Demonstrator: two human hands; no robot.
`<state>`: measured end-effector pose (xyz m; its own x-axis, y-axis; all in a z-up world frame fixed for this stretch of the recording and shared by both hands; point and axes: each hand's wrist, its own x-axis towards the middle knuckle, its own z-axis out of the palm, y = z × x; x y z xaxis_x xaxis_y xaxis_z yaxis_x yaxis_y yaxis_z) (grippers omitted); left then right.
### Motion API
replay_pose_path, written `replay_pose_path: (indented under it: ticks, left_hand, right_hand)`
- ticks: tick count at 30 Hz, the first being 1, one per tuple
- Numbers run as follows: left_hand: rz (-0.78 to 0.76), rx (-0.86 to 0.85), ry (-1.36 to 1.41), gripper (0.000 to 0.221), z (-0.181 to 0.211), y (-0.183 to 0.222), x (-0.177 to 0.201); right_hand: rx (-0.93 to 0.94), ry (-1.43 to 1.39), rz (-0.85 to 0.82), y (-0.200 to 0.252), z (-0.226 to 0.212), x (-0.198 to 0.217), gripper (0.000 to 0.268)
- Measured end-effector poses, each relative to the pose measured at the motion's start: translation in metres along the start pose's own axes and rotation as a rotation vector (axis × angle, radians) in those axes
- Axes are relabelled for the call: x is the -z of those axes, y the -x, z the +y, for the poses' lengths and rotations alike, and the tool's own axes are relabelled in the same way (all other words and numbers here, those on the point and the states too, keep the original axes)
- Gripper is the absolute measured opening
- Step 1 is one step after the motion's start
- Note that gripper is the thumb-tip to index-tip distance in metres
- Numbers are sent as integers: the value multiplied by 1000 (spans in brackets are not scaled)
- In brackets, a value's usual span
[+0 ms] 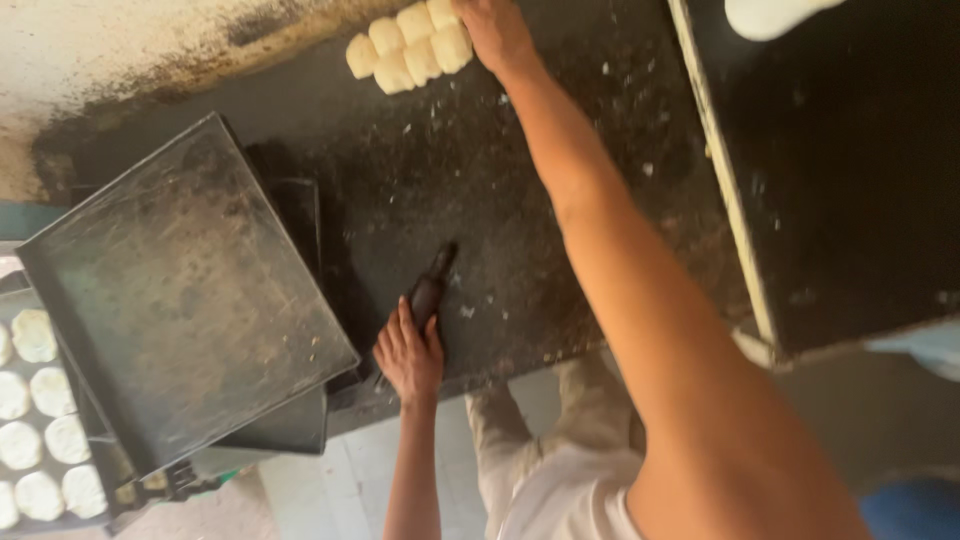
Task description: The person uses a rolling pin to flatten pieces of dough on a dark workspace, then places the flattened dough onto metal trays and briefly handles a large mass of dough in a metal bowl.
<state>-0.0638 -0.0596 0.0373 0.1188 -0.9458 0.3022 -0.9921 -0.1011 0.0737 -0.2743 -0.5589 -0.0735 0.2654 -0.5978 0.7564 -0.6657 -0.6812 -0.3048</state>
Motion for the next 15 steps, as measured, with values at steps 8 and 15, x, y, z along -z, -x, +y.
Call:
replay_pose_path:
  ticks: [8, 15]
  left_hand:
    - [-80, 114, 60, 57, -2, -5, 8]
    - [-304, -27, 282, 71, -26, 3, 10]
  right_hand:
    - [-280, -249, 87, 101, -160, 155, 38]
    - [-90, 54, -419, 153, -285, 278, 57]
